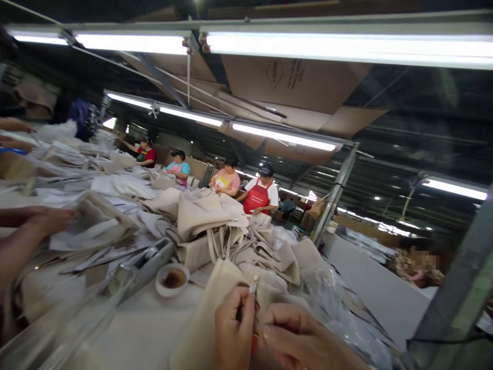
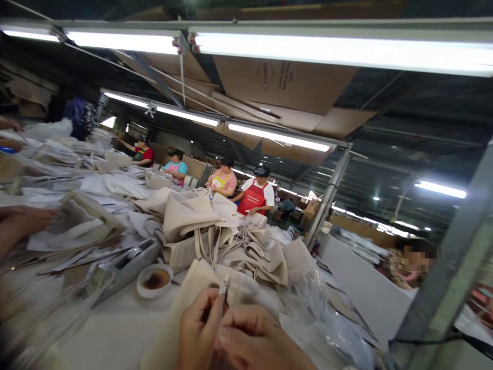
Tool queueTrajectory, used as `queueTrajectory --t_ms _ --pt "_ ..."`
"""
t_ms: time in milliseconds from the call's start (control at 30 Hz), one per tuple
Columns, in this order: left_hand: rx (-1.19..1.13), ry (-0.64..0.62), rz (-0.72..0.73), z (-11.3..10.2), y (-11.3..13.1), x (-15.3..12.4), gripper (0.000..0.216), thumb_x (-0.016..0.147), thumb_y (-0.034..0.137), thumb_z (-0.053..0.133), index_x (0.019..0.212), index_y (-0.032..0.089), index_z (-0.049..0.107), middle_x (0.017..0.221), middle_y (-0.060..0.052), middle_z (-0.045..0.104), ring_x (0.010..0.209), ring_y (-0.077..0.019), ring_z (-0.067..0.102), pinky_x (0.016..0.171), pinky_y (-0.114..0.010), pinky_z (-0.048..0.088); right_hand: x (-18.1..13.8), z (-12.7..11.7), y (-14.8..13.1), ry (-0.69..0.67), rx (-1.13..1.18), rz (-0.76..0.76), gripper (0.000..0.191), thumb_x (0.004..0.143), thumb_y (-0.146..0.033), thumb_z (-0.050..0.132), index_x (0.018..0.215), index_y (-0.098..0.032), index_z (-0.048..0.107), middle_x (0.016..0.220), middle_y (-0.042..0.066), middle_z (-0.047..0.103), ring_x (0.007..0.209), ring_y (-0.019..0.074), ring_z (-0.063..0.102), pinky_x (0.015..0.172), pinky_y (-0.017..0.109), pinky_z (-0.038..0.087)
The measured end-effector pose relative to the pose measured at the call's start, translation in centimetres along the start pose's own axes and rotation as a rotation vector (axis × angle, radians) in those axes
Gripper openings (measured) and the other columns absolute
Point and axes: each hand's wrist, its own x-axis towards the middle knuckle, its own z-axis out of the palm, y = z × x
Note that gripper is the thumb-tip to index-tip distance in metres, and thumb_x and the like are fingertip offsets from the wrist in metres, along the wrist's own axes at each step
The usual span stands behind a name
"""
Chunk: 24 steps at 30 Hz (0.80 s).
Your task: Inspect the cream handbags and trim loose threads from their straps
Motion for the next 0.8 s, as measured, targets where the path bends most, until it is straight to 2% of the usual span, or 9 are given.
queueTrajectory --t_ms 67,167,267,400,633,733,800 --pt "0.04 0.009 0.085 0.0 -0.3 -0.2 0.037 0.091 0.05 0.055 0.074 0.018 0.063 0.062 0.001 0.057 0.058 -0.0132 0.052 0.057 -0.021 0.043 2.4 0.0 -1.8 -0.017 -0.006 -0.073 0.039 0.078 -0.056 0.06 0.064 -0.02 0.054 0.05 -0.007 0.041 0.048 0.0075 0.032 0.049 0.024 0.023" --pt "0.03 0.046 0.109 0.3 -1.0 -0.5 0.042 0.093 0.053 0.053 0.074 0.018 0.065 0.059 0.001 0.054 0.055 -0.0134 0.048 0.057 -0.022 0.041 4.4 -0.4 -2.2 0.049 -0.038 -0.055 0.033 0.076 -0.052 0.055 0.066 -0.021 0.053 0.048 -0.009 0.038 0.046 0.0077 0.028 0.048 0.026 0.021" --pt "0.008 0.093 0.085 0.8 -1.6 -0.7 0.046 0.092 0.057 0.053 0.068 0.019 0.064 0.055 0.001 0.052 0.053 -0.0139 0.046 0.056 -0.023 0.039 4.9 -0.6 -1.3 0.102 -0.089 -0.032 0.026 0.074 -0.045 0.055 0.063 -0.021 0.052 0.047 -0.008 0.038 0.045 0.0081 0.027 0.047 0.026 0.018" --pt "-0.01 0.084 0.069 1.0 -1.5 -0.4 0.047 0.091 0.059 0.053 0.067 0.02 0.064 0.054 0.0 0.052 0.055 -0.0162 0.048 0.056 -0.024 0.039 4.9 -0.7 -0.8 0.12 -0.056 -0.031 0.025 0.074 -0.043 0.054 0.061 -0.022 0.051 0.047 -0.008 0.039 0.045 0.008 0.028 0.047 0.025 0.019" --pt "0.004 0.111 0.102 0.9 -0.8 0.1 0.04 0.091 0.053 0.057 0.071 0.021 0.07 0.059 -0.003 0.059 0.059 -0.0175 0.052 0.066 -0.025 0.044 5.7 -0.7 -1.1 0.222 -0.102 0.018 0.021 0.077 -0.034 0.053 0.06 -0.022 0.054 0.041 -0.008 0.038 0.039 0.0083 0.026 0.044 0.027 0.017" --pt "-0.005 0.131 0.076 0.8 -1.0 -0.2 0.027 0.088 0.048 0.063 0.088 0.022 0.072 0.059 -0.002 0.062 0.057 -0.0183 0.055 0.065 -0.025 0.045 6.0 -0.4 -1.0 0.245 -0.168 0.032 0.028 0.081 -0.032 0.05 0.055 -0.023 0.05 0.041 -0.007 0.036 0.038 0.0088 0.026 0.044 0.028 0.017" --pt "0.022 0.141 0.07 0.5 -0.9 -0.4 0.026 0.086 0.044 0.068 0.101 0.023 0.072 0.066 -0.005 0.068 0.062 -0.0199 0.06 0.07 -0.026 0.048 6.1 -0.3 -0.8 0.274 -0.198 0.018 0.032 0.082 -0.034 0.051 0.052 -0.023 0.048 0.041 -0.006 0.037 0.039 0.0093 0.029 0.044 0.028 0.019"
